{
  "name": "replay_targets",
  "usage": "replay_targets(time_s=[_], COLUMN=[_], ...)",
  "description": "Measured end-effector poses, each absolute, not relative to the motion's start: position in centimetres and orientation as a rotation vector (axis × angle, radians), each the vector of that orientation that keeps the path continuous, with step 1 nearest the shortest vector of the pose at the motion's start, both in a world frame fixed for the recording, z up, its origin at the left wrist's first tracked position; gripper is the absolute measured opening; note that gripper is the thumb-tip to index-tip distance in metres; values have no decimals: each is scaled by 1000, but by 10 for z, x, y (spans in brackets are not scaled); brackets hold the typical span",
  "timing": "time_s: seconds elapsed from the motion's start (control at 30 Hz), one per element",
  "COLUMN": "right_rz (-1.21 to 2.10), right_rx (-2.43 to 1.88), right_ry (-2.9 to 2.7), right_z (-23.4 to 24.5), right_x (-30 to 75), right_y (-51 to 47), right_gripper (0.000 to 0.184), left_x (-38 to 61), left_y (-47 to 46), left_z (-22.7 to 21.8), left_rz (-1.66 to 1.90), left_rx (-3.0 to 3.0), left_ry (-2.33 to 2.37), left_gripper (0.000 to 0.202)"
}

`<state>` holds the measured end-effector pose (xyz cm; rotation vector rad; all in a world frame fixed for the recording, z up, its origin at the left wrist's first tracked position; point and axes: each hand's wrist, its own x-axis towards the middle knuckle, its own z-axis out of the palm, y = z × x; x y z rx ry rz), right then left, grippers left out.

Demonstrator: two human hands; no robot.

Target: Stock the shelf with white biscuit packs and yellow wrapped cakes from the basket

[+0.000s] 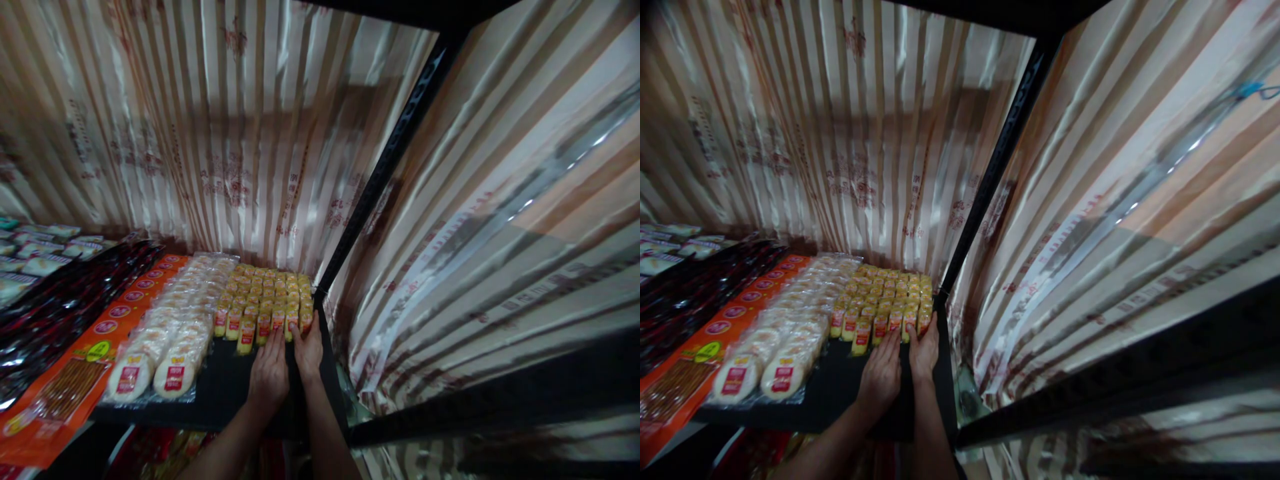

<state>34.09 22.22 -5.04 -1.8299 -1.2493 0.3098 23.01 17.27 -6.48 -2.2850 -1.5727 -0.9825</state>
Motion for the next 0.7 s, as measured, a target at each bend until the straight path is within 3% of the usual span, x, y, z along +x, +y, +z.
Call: replay_targets(time_s=[0.47, 0.7], right_rz=[277, 273], right_rx=[-1760, -1729], right_ry=[-1273, -1266], right_z=[-53, -56], right_x=[340, 339], right_y=[224, 223], right_gripper=[76, 83], left_x=[230, 228], left_y=[175, 174], left_z=[-65, -65], left_rz=[-979, -963], left_rx=[-2358, -2387], left_ry=[-1605, -1623], left_gripper=[57, 56])
